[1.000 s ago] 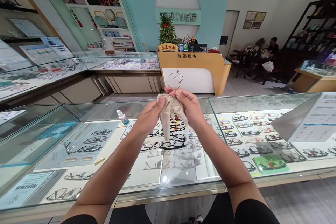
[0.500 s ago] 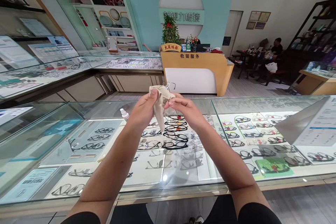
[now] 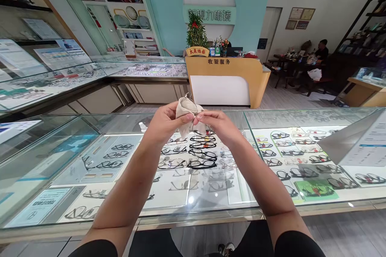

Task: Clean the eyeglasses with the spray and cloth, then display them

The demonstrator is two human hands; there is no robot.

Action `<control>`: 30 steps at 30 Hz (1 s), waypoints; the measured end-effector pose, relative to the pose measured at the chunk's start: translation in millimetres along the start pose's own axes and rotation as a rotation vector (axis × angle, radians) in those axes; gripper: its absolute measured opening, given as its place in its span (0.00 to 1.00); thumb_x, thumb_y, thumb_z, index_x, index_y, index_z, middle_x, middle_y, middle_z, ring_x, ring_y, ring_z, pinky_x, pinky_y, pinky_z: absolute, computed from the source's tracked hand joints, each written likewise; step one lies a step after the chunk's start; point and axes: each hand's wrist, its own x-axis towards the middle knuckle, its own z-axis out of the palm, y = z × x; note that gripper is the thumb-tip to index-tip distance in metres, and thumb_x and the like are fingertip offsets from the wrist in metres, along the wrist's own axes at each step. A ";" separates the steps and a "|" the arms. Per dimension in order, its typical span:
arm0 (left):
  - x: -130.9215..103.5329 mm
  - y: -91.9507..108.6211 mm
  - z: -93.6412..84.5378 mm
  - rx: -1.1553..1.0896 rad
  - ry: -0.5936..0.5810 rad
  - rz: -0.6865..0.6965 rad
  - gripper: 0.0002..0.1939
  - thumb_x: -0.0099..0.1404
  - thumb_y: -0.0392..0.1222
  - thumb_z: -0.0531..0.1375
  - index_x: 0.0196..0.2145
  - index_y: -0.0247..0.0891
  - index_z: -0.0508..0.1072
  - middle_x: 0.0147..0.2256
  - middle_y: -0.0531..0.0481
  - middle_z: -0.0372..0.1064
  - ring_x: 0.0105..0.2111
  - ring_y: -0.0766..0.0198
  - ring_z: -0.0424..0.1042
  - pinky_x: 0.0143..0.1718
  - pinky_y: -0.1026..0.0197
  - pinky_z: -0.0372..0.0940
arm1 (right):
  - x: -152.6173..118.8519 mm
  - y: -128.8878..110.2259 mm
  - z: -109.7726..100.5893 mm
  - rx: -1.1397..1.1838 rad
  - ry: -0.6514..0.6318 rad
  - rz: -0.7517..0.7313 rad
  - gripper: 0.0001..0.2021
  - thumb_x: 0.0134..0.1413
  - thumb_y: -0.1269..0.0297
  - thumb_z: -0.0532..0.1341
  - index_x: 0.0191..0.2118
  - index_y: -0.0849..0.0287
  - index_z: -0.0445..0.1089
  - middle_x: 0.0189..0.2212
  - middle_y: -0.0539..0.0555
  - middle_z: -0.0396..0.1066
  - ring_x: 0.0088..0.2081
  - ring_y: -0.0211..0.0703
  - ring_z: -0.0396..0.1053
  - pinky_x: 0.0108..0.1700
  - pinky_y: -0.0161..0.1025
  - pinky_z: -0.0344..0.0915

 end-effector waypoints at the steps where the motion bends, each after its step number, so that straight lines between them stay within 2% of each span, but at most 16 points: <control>1: 0.0 -0.5 0.6 -0.002 -0.007 0.008 0.25 0.53 0.54 0.84 0.40 0.35 0.85 0.33 0.48 0.80 0.32 0.63 0.75 0.35 0.63 0.68 | -0.2 -1.3 -0.1 0.003 -0.006 0.013 0.13 0.57 0.49 0.76 0.30 0.53 0.86 0.37 0.52 0.76 0.44 0.47 0.69 0.51 0.43 0.62; 6: 0.4 -0.9 4.0 -0.041 -0.068 0.031 0.24 0.53 0.53 0.84 0.38 0.35 0.83 0.31 0.48 0.80 0.30 0.63 0.75 0.32 0.63 0.68 | -2.0 -8.4 1.0 -0.008 -0.009 0.041 0.15 0.52 0.48 0.78 0.28 0.54 0.85 0.34 0.53 0.76 0.44 0.48 0.69 0.49 0.44 0.62; 12: 1.0 0.4 9.8 -0.032 -0.034 0.109 0.23 0.54 0.53 0.83 0.35 0.36 0.82 0.26 0.50 0.78 0.27 0.63 0.74 0.29 0.64 0.69 | -5.4 -7.0 1.3 -0.011 -0.044 0.050 0.15 0.54 0.48 0.77 0.30 0.55 0.85 0.34 0.53 0.77 0.43 0.48 0.69 0.51 0.45 0.61; 15: 0.9 -4.0 14.3 -0.006 0.029 0.162 0.23 0.55 0.55 0.83 0.33 0.37 0.81 0.24 0.53 0.75 0.23 0.65 0.72 0.27 0.64 0.67 | -7.4 -3.0 2.9 -0.053 -0.055 0.046 0.14 0.57 0.49 0.75 0.32 0.54 0.86 0.35 0.52 0.77 0.43 0.47 0.69 0.52 0.45 0.60; 18: 0.0 -10.8 20.5 0.027 0.154 0.202 0.25 0.56 0.60 0.81 0.30 0.38 0.79 0.23 0.54 0.72 0.22 0.67 0.69 0.25 0.64 0.65 | -7.8 1.0 7.9 -0.072 -0.055 0.027 0.13 0.59 0.50 0.74 0.33 0.54 0.85 0.37 0.52 0.77 0.44 0.47 0.68 0.52 0.45 0.60; 22: 0.4 -16.6 25.4 0.004 0.279 0.195 0.30 0.58 0.68 0.78 0.29 0.38 0.77 0.25 0.53 0.73 0.23 0.67 0.69 0.26 0.64 0.67 | -6.3 3.3 12.5 -0.100 -0.029 -0.001 0.14 0.59 0.49 0.74 0.32 0.55 0.85 0.37 0.52 0.76 0.42 0.46 0.68 0.50 0.44 0.60; 24: 2.8 -17.9 21.8 -0.010 0.228 0.165 0.29 0.61 0.68 0.77 0.30 0.38 0.78 0.25 0.52 0.73 0.24 0.66 0.69 0.26 0.63 0.67 | -5.9 2.1 10.7 -0.134 0.003 -0.008 0.14 0.58 0.49 0.74 0.31 0.55 0.84 0.37 0.52 0.76 0.41 0.46 0.67 0.49 0.44 0.60; 28: 9.7 -18.9 4.9 -0.042 -0.020 0.106 0.29 0.68 0.68 0.72 0.31 0.37 0.79 0.25 0.49 0.73 0.24 0.63 0.72 0.27 0.61 0.69 | -7.0 -4.7 2.2 -0.178 0.059 -0.015 0.14 0.60 0.50 0.71 0.30 0.55 0.83 0.34 0.51 0.75 0.38 0.44 0.64 0.46 0.43 0.57; 30: 11.6 -17.7 -2.1 -0.056 -0.104 0.095 0.28 0.69 0.67 0.71 0.33 0.36 0.80 0.28 0.47 0.76 0.26 0.62 0.74 0.29 0.61 0.70 | -7.9 -9.3 -0.8 -0.167 0.055 -0.008 0.15 0.61 0.50 0.70 0.30 0.55 0.82 0.33 0.50 0.74 0.37 0.43 0.63 0.45 0.43 0.56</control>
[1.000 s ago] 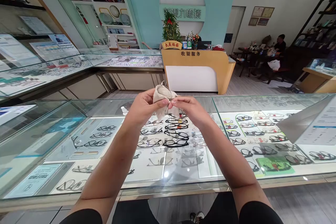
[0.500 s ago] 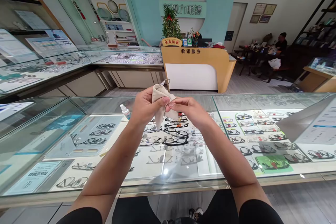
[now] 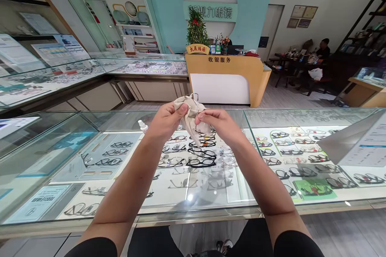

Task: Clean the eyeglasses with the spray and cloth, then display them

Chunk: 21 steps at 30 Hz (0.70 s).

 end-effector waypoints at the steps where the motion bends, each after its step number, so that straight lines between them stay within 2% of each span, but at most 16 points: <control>1: 0.1 1.1 -1.9 -0.007 -0.027 -0.006 0.26 0.69 0.66 0.72 0.35 0.36 0.81 0.30 0.47 0.77 0.27 0.62 0.74 0.29 0.61 0.71 | -0.4 -2.2 -1.1 0.011 -0.005 0.002 0.14 0.61 0.51 0.70 0.30 0.55 0.82 0.32 0.50 0.73 0.37 0.43 0.62 0.44 0.43 0.56; 5: -1.9 5.5 1.1 -0.040 -0.051 -0.024 0.24 0.63 0.58 0.78 0.43 0.36 0.82 0.33 0.48 0.79 0.28 0.64 0.76 0.28 0.65 0.70 | -1.5 -8.9 -1.4 0.049 -0.013 -0.005 0.14 0.59 0.51 0.71 0.29 0.55 0.82 0.31 0.50 0.72 0.37 0.43 0.63 0.44 0.43 0.56; 9: -2.7 4.0 10.9 -0.038 0.028 0.017 0.25 0.57 0.55 0.82 0.41 0.36 0.80 0.31 0.49 0.80 0.28 0.63 0.77 0.28 0.65 0.71 | -1.5 -7.1 -0.2 0.057 -0.044 0.005 0.16 0.59 0.49 0.72 0.30 0.56 0.81 0.31 0.51 0.73 0.38 0.44 0.64 0.44 0.43 0.57; 15: -1.4 -2.4 18.9 -0.007 0.143 0.104 0.26 0.56 0.60 0.82 0.34 0.39 0.77 0.24 0.53 0.75 0.23 0.64 0.75 0.25 0.63 0.69 | 0.0 4.2 5.8 0.045 -0.068 0.003 0.16 0.62 0.49 0.70 0.30 0.55 0.80 0.31 0.50 0.70 0.36 0.43 0.61 0.42 0.42 0.54; 18: -3.6 -4.3 23.1 0.031 0.228 0.117 0.28 0.59 0.65 0.79 0.32 0.40 0.75 0.22 0.54 0.73 0.21 0.65 0.72 0.24 0.63 0.68 | -0.4 5.0 12.2 0.025 -0.071 0.016 0.17 0.61 0.47 0.70 0.30 0.55 0.79 0.30 0.50 0.69 0.35 0.43 0.59 0.41 0.42 0.54; 21: -6.7 -6.0 28.6 0.030 0.305 0.114 0.29 0.62 0.68 0.76 0.31 0.41 0.73 0.20 0.55 0.70 0.18 0.66 0.69 0.21 0.63 0.65 | -0.8 3.5 17.4 -0.013 -0.072 -0.002 0.19 0.61 0.45 0.70 0.29 0.55 0.78 0.32 0.51 0.71 0.38 0.44 0.62 0.43 0.42 0.56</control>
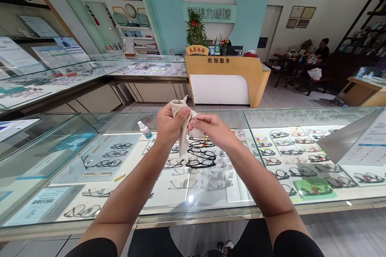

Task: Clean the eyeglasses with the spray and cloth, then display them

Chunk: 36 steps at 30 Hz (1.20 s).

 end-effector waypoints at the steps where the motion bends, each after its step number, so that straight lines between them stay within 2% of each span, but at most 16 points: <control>1: -1.1 -0.2 1.0 -0.007 0.018 -0.004 0.29 0.63 0.69 0.75 0.31 0.41 0.73 0.19 0.56 0.69 0.17 0.66 0.68 0.20 0.63 0.64 | 0.1 -0.4 0.8 -0.008 -0.003 -0.005 0.19 0.61 0.44 0.71 0.29 0.55 0.78 0.33 0.51 0.72 0.39 0.45 0.63 0.44 0.43 0.57; 4: -0.8 0.1 -0.4 -0.022 0.024 -0.031 0.29 0.65 0.70 0.74 0.32 0.42 0.73 0.18 0.56 0.67 0.16 0.65 0.68 0.19 0.62 0.63 | 0.4 -0.7 -0.5 -0.001 0.005 0.005 0.19 0.60 0.44 0.71 0.29 0.55 0.78 0.32 0.51 0.72 0.38 0.45 0.63 0.44 0.43 0.57; 10: 11.2 1.9 -20.1 -0.028 -0.192 -0.074 0.29 0.68 0.68 0.72 0.31 0.38 0.76 0.25 0.48 0.75 0.25 0.62 0.75 0.29 0.60 0.72 | 1.0 -2.9 -12.0 0.051 0.054 0.010 0.17 0.60 0.48 0.70 0.29 0.56 0.79 0.30 0.49 0.70 0.34 0.41 0.59 0.40 0.42 0.52; 15: 11.4 5.6 -21.6 -0.053 -0.263 -0.143 0.29 0.61 0.63 0.78 0.43 0.37 0.79 0.31 0.48 0.79 0.27 0.63 0.76 0.27 0.62 0.71 | 0.6 -7.3 -15.2 0.081 0.075 0.025 0.17 0.57 0.47 0.71 0.28 0.56 0.78 0.29 0.49 0.69 0.32 0.41 0.58 0.39 0.42 0.52; 19: 6.2 9.0 -11.6 -0.047 -0.219 -0.092 0.27 0.58 0.60 0.81 0.41 0.39 0.77 0.29 0.50 0.79 0.26 0.63 0.77 0.27 0.63 0.71 | 0.2 -6.0 -11.6 0.128 0.034 0.023 0.18 0.58 0.46 0.71 0.28 0.56 0.78 0.30 0.50 0.70 0.36 0.43 0.62 0.41 0.42 0.55; 22: 2.9 7.5 -4.7 -0.049 -0.157 -0.053 0.28 0.60 0.64 0.79 0.36 0.40 0.73 0.25 0.53 0.75 0.22 0.64 0.74 0.25 0.63 0.70 | 0.5 -1.7 -6.3 0.101 0.002 0.012 0.17 0.60 0.47 0.71 0.29 0.56 0.79 0.31 0.50 0.70 0.37 0.43 0.62 0.44 0.42 0.56; 26: -0.6 4.6 0.6 -0.045 -0.007 -0.029 0.31 0.64 0.70 0.74 0.31 0.42 0.68 0.20 0.57 0.69 0.15 0.69 0.65 0.18 0.64 0.62 | 1.1 3.3 -0.2 0.058 -0.034 -0.005 0.19 0.61 0.45 0.71 0.29 0.55 0.78 0.34 0.51 0.72 0.40 0.45 0.64 0.48 0.42 0.57; 28: -0.6 4.5 -0.2 -0.050 0.008 -0.022 0.31 0.65 0.71 0.73 0.31 0.42 0.69 0.19 0.57 0.67 0.15 0.69 0.64 0.17 0.64 0.61 | 0.9 3.9 -0.3 0.058 -0.033 0.004 0.19 0.61 0.44 0.71 0.29 0.55 0.78 0.35 0.51 0.71 0.39 0.44 0.63 0.46 0.42 0.56; 31: 3.1 5.7 -7.1 -0.055 -0.065 -0.046 0.30 0.65 0.70 0.73 0.30 0.41 0.72 0.20 0.54 0.67 0.17 0.65 0.68 0.19 0.62 0.64 | 0.1 1.3 -4.6 0.068 -0.016 0.019 0.20 0.60 0.43 0.72 0.30 0.55 0.79 0.33 0.51 0.70 0.36 0.43 0.59 0.42 0.42 0.53; 36: 11.3 8.4 -20.9 -0.048 -0.243 -0.087 0.29 0.66 0.69 0.73 0.33 0.38 0.78 0.25 0.47 0.75 0.27 0.58 0.77 0.29 0.57 0.75 | -1.2 -9.2 -12.9 0.067 0.029 0.020 0.21 0.56 0.41 0.73 0.28 0.55 0.78 0.31 0.51 0.70 0.35 0.43 0.58 0.40 0.42 0.53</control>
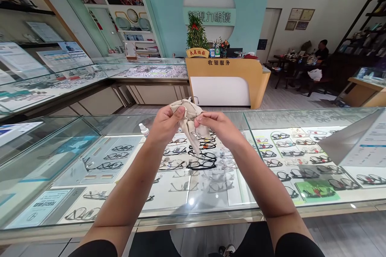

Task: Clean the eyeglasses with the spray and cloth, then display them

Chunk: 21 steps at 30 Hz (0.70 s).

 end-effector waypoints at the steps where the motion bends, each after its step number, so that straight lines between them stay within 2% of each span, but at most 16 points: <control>1: 0.2 0.6 -1.2 -0.008 -0.016 -0.016 0.28 0.65 0.68 0.74 0.35 0.37 0.79 0.27 0.47 0.76 0.28 0.58 0.78 0.30 0.58 0.75 | -0.2 -1.9 -0.9 -0.004 0.011 0.001 0.21 0.55 0.42 0.73 0.28 0.55 0.78 0.31 0.51 0.70 0.35 0.43 0.58 0.40 0.42 0.53; 4: -0.9 1.4 0.2 -0.026 -0.035 -0.055 0.29 0.60 0.63 0.79 0.43 0.36 0.80 0.31 0.47 0.79 0.27 0.61 0.77 0.29 0.61 0.74 | -0.3 -4.5 -2.1 0.002 0.036 0.008 0.20 0.55 0.42 0.73 0.28 0.55 0.78 0.31 0.50 0.70 0.34 0.42 0.57 0.39 0.42 0.53; 7: -3.0 0.4 6.5 -0.032 -0.006 -0.034 0.29 0.57 0.59 0.81 0.45 0.37 0.80 0.32 0.47 0.80 0.28 0.61 0.78 0.29 0.63 0.73 | 0.3 -3.1 -1.5 0.045 0.019 0.023 0.20 0.54 0.42 0.74 0.28 0.56 0.78 0.31 0.51 0.70 0.35 0.42 0.59 0.38 0.42 0.53; 13: -5.1 -2.9 17.7 -0.013 0.087 0.017 0.27 0.57 0.60 0.81 0.39 0.39 0.77 0.28 0.51 0.78 0.26 0.62 0.78 0.29 0.62 0.72 | 1.0 5.2 2.3 0.095 -0.024 0.046 0.19 0.55 0.43 0.74 0.29 0.55 0.78 0.30 0.50 0.68 0.35 0.43 0.59 0.38 0.42 0.53; 17: -6.3 -4.3 22.2 -0.006 0.177 0.041 0.28 0.60 0.65 0.79 0.35 0.41 0.73 0.25 0.54 0.75 0.21 0.65 0.74 0.25 0.63 0.69 | 1.5 10.7 6.7 0.068 -0.055 -0.001 0.18 0.59 0.46 0.73 0.29 0.55 0.79 0.31 0.50 0.70 0.38 0.44 0.62 0.45 0.42 0.56; 21: -8.0 -4.8 27.7 0.038 0.280 0.070 0.31 0.62 0.70 0.75 0.32 0.42 0.70 0.21 0.56 0.71 0.17 0.66 0.69 0.20 0.63 0.64 | 3.5 13.7 11.3 0.047 -0.078 -0.018 0.19 0.59 0.44 0.73 0.29 0.55 0.79 0.33 0.51 0.72 0.41 0.45 0.64 0.50 0.43 0.57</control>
